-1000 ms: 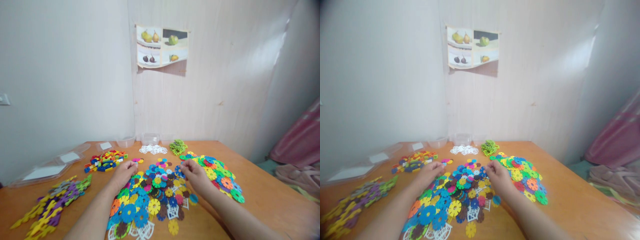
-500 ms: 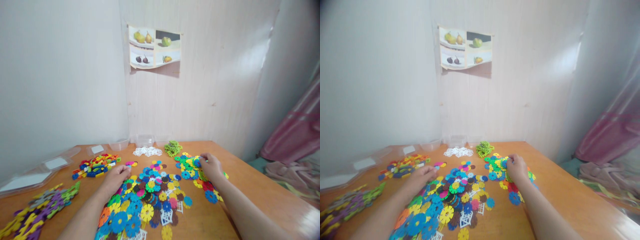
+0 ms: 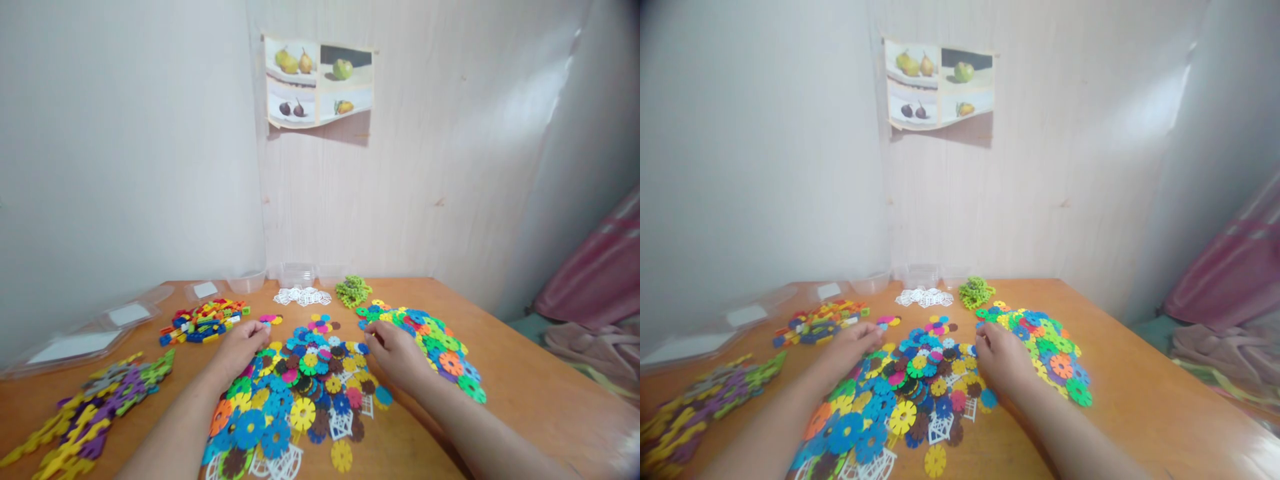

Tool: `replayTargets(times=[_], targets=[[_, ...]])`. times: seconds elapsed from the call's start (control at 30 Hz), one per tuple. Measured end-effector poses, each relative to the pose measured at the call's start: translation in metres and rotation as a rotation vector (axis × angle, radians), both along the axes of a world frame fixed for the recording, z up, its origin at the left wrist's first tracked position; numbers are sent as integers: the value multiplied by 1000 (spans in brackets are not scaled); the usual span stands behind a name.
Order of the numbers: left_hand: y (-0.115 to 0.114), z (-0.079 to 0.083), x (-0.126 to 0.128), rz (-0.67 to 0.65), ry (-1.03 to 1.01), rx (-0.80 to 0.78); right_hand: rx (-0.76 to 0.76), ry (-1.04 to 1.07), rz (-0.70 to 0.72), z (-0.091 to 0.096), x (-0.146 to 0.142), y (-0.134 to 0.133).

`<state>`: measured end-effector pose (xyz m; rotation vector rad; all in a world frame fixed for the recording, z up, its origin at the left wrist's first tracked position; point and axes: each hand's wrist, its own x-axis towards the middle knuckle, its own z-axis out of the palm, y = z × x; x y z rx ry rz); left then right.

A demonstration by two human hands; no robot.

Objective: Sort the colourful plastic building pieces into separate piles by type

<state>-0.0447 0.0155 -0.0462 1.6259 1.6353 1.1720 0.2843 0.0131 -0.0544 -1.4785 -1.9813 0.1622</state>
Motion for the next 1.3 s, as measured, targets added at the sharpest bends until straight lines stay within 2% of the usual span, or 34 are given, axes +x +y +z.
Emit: replayTargets(times=[0.2,0.33,0.6,0.9,0.97,1.03,1.17,1.23,1.3], targets=[[1,0,1,-7,-8,-3,-115,-302,-30,-6,-11,-10],[0,0,2,9,-24,-8,-108,-354,-5,-8,-24,-14],[0,-2,2,0,2,9,-82,-266,135,-5,-47,-18],[1,-5,1,-12,12,22,-11,15,350,-3,-44,-16],[1,-5,0,-16,10,8,8,43,307,0,-37,-12],[1,-5,0,-26,10,0,-14,-6,202,5,-27,-10],[3,-7,-1,-29,6,3,-190,-258,1,12,-7,-12],[5,-8,-2,-24,8,3,-263,-343,-18,13,-3,-16],[5,-8,-2,-23,15,0,-301,-321,18,13,-4,-20]])
